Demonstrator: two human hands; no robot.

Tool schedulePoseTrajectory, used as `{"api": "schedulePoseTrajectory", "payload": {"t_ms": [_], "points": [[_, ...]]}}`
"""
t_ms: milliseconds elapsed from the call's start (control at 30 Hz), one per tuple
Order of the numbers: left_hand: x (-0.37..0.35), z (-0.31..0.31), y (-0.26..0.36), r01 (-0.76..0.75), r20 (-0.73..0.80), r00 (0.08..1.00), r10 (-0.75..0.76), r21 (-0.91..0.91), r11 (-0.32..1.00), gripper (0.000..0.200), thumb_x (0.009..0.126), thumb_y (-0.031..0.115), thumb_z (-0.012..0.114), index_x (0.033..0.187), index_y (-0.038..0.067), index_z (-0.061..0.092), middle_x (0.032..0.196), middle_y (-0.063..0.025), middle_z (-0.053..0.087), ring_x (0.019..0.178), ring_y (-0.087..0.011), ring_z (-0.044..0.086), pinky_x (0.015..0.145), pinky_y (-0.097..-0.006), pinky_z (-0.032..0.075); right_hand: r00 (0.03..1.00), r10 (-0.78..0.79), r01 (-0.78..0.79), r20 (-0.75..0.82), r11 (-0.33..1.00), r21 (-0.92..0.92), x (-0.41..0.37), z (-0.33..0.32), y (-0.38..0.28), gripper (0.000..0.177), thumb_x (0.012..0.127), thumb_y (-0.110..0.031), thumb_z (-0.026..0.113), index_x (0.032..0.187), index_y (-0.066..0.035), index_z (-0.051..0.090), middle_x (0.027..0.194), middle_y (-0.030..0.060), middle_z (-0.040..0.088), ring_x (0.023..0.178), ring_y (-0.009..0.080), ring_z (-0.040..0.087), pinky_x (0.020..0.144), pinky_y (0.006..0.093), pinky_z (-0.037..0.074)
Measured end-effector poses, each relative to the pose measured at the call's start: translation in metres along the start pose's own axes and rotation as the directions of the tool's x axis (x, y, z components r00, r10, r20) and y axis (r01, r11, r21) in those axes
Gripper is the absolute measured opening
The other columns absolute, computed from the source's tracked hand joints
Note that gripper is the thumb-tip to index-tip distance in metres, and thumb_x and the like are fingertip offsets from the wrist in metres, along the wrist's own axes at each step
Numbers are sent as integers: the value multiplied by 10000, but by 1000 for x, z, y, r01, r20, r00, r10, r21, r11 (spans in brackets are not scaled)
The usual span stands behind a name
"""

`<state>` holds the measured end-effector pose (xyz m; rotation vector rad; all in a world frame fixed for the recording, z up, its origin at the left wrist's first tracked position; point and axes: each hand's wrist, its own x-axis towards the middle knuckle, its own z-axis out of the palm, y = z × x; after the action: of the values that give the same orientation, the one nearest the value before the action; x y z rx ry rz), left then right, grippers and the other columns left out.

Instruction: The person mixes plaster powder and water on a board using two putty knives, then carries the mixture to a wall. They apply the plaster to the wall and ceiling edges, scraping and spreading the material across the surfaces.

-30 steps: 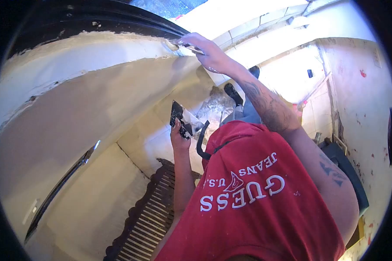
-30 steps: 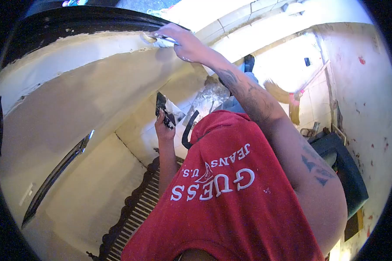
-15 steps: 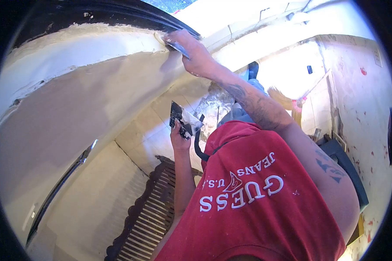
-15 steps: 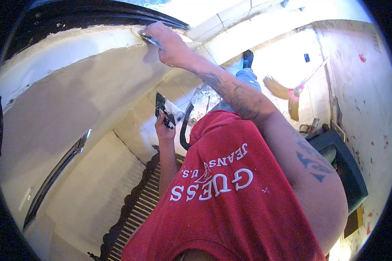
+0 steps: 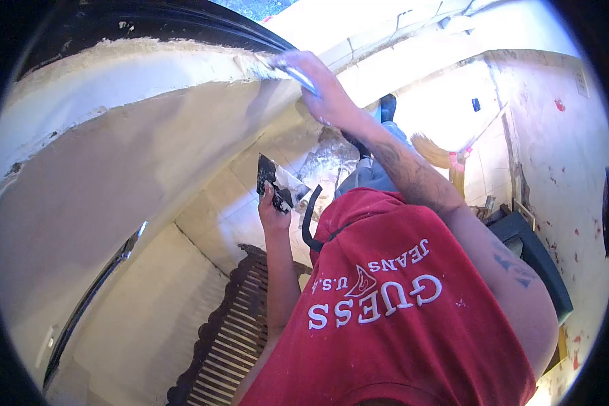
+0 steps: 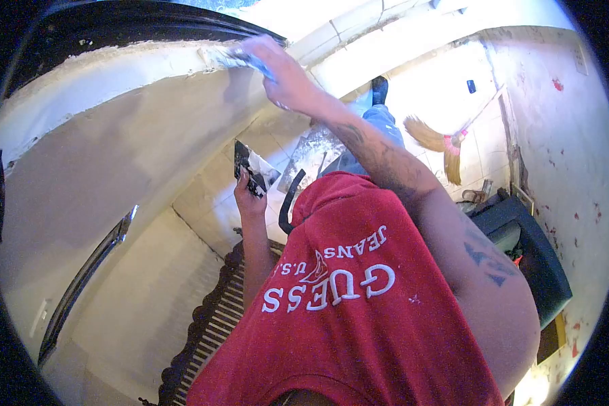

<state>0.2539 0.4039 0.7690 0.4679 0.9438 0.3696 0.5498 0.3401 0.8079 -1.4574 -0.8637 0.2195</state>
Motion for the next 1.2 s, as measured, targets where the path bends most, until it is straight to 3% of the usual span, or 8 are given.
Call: {"api": "schedulePoseTrajectory", "payload": {"t_ms": [167, 367, 600, 833, 867, 967, 1067, 1200], "points": [[-1, -23, -3, 65, 43, 997, -63, -51, 997, 231, 879, 184, 570, 1086, 85, 547, 956, -60, 648, 861, -215, 642, 830, -482, 501, 988, -139, 138, 64, 990, 21, 40, 8, 12, 616, 651, 168, 385, 1206, -68, 510, 1177, 134, 511, 1148, 296, 481, 998, 359, 367], [-9, -17, -6, 44, -42, 998, -47, -62, 997, 220, 887, 181, 555, 1090, 99, 551, 958, -50, 653, 837, -206, 643, 858, -513, 478, 999, -26, 28, 32, 998, -62, 43, 20, 24, 616, 641, 166, 408, 1199, -69, 517, 1164, 148, 522, 1129, 313, 495, 977, 348, 387], [-12, -12, -5, 58, 24, 998, -57, -80, 995, 225, 881, 184, 565, 1090, 100, 554, 959, -44, 657, 822, -197, 645, 861, -504, 472, 992, -113, 115, 46, 993, -31, 29, 23, 14, 651, 543, 138, 447, 1160, -49, 535, 1114, 149, 541, 1062, 368, 508, 901, 392, 430], [1, 5, 0, 20, -17, 1000, -21, -17, 1000, 222, 880, 161, 563, 1089, 89, 543, 919, -30, 651, 805, -169, 643, 790, -407, 517, 985, -94, 99, 144, 995, -31, 12, 14, -2, 632, 583, 139, 410, 1175, -40, 542, 1143, 143, 541, 1101, 331, 501, 942, 381, 400], [2, 4, 2, 23, 106, 994, -19, -30, 999, 249, 893, 149, 540, 1128, 67, 520, 963, -37, 636, 854, -167, 632, 803, -366, 514, 977, -90, 99, 195, 994, -35, 8, 13, -7, 632, 603, 142, 395, 1193, -36, 538, 1163, 145, 530, 1125, 313, 495, 970, 367, 383], [4, 49, 8, -39, 97, 995, 39, -1, 999, 286, 904, 142, 521, 1171, 46, 495, 1017, -58, 618, 911, -179, 618, 825, -352, 508, 959, -52, 10, 279, 989, 148, -2, -21, -13, 611, 632, 78, 452, 1234, -17, 504, 1207, 120, 518, 1158, 259, 489, 998, 341, 361], [9, 97, 9, -139, 91, 987, 134, 45, 989, 316, 890, 68, 502, 1204, 38, 487, 1098, -95, 589, 999, -214, 598, 862, -392, 502, 930, 261, -340, 259, 878, 338, -13, -59, -49, 535, 699, 85, 470, 1222, -22, 498, 1219, 113, 513, 1140, 228, 504, 1011, 315, 352], [5, 160, 13, -135, 156, 980, 127, 44, 990, 294, 907, 82, 494, 1194, 20, 491, 1107, -119, 588, 1008, -248, 598, 865, -420, 497, 857, 413, -488, 307, 843, 226, -36, -89, -100, 569, 721, 96, 482, 1271, -43, 439, 1195, 117, 503, 1214, 217, 441, 1035, 312, 324]]}}
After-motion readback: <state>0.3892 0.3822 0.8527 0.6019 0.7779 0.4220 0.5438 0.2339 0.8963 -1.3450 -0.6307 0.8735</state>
